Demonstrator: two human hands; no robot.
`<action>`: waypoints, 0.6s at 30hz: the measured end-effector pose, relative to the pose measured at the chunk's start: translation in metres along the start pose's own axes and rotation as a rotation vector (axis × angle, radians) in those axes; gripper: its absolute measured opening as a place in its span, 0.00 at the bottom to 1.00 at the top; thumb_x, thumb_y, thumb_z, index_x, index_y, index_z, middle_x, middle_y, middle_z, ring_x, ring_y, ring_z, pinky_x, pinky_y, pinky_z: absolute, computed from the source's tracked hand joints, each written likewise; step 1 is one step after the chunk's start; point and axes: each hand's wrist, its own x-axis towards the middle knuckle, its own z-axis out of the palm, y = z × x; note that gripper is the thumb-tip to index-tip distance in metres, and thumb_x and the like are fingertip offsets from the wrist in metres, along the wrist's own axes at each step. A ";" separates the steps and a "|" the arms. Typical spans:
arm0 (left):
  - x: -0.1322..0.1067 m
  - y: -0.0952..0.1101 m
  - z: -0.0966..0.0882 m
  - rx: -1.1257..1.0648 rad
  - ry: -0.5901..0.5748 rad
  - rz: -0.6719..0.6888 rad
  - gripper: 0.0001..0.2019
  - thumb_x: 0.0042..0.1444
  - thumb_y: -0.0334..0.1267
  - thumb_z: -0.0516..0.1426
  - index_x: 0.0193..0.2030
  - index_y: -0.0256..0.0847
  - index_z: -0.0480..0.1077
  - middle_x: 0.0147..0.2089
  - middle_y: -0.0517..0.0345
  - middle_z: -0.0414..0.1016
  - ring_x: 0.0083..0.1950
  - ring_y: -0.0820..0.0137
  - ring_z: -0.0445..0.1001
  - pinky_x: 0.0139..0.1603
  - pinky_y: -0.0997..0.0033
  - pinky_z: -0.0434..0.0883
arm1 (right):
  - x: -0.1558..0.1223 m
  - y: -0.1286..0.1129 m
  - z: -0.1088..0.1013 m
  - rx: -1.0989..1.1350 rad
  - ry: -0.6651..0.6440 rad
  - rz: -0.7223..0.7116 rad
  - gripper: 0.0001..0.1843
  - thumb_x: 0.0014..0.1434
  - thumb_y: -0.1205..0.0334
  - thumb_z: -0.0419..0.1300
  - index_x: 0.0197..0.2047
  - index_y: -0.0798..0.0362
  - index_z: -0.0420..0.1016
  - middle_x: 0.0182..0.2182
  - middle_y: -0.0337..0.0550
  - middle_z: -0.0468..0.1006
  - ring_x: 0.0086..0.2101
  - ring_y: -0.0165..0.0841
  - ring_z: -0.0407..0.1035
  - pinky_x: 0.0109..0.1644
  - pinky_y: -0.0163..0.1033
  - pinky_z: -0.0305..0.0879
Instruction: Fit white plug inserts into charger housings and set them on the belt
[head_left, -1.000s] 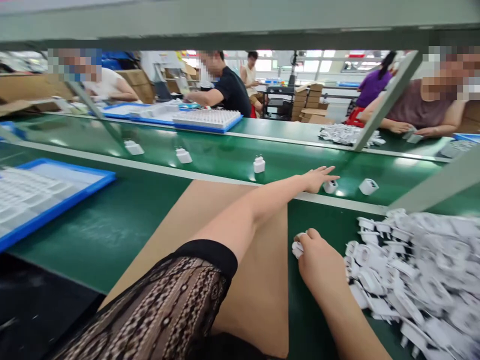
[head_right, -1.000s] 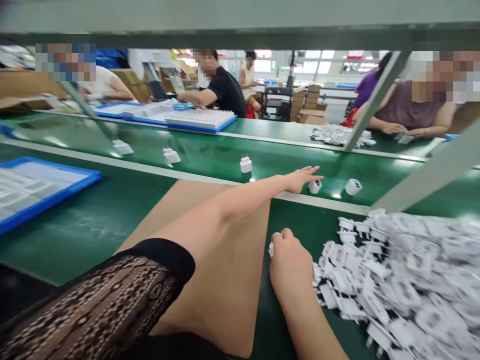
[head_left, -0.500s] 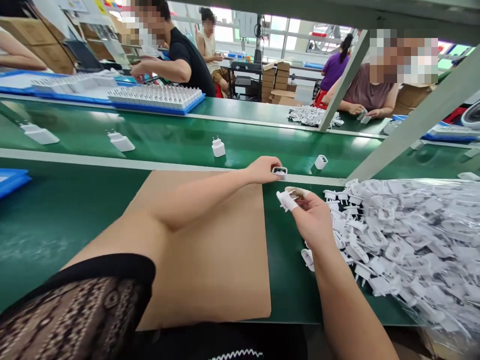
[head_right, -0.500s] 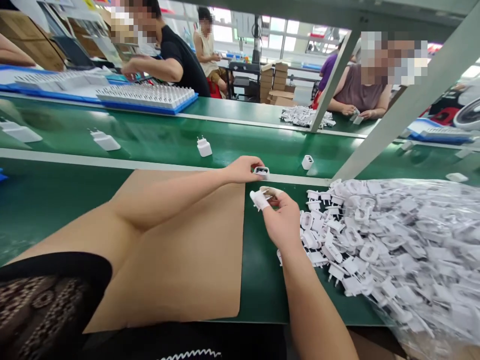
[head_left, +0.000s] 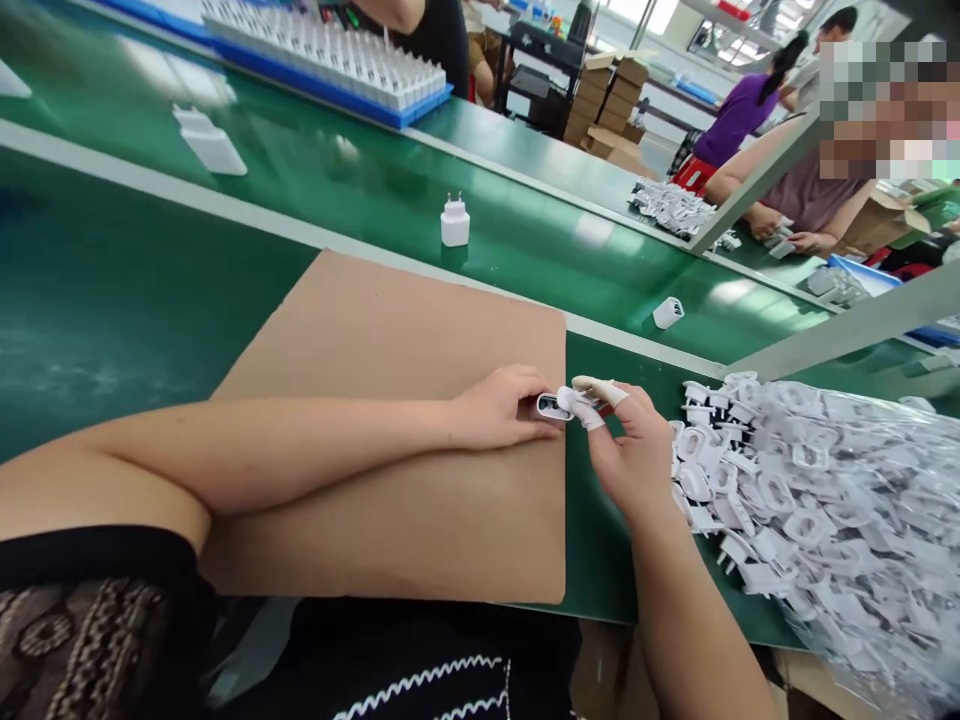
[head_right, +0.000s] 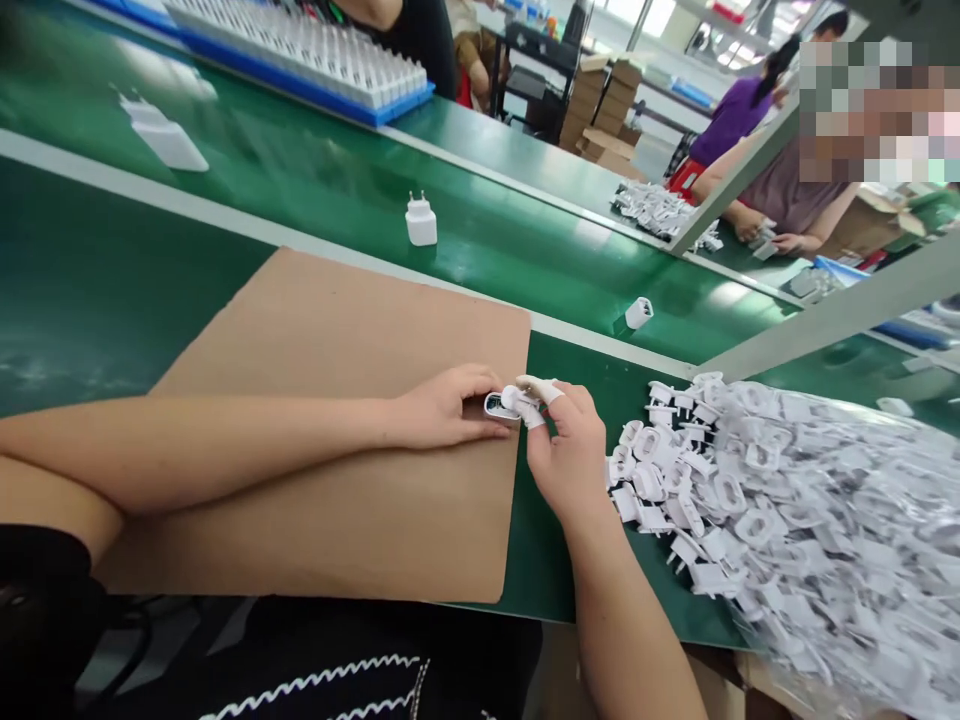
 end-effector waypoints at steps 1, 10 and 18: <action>0.001 -0.002 0.000 -0.030 -0.010 -0.021 0.13 0.57 0.46 0.67 0.43 0.40 0.76 0.43 0.52 0.78 0.47 0.61 0.76 0.50 0.61 0.73 | -0.001 -0.001 0.001 -0.089 -0.017 -0.092 0.15 0.63 0.65 0.61 0.51 0.46 0.83 0.43 0.45 0.84 0.43 0.39 0.75 0.50 0.48 0.74; 0.002 -0.003 -0.002 -0.098 -0.009 -0.003 0.09 0.58 0.44 0.65 0.38 0.41 0.77 0.40 0.54 0.77 0.44 0.63 0.76 0.50 0.62 0.72 | 0.000 -0.002 0.009 -0.349 -0.102 -0.265 0.17 0.66 0.67 0.57 0.54 0.46 0.80 0.43 0.46 0.83 0.43 0.41 0.75 0.46 0.47 0.75; 0.003 -0.007 -0.001 -0.124 -0.009 -0.008 0.09 0.58 0.45 0.65 0.37 0.42 0.78 0.40 0.54 0.78 0.44 0.63 0.76 0.50 0.62 0.73 | 0.001 -0.007 0.010 -0.506 -0.159 -0.236 0.19 0.64 0.69 0.54 0.52 0.47 0.81 0.43 0.48 0.83 0.43 0.44 0.73 0.47 0.49 0.74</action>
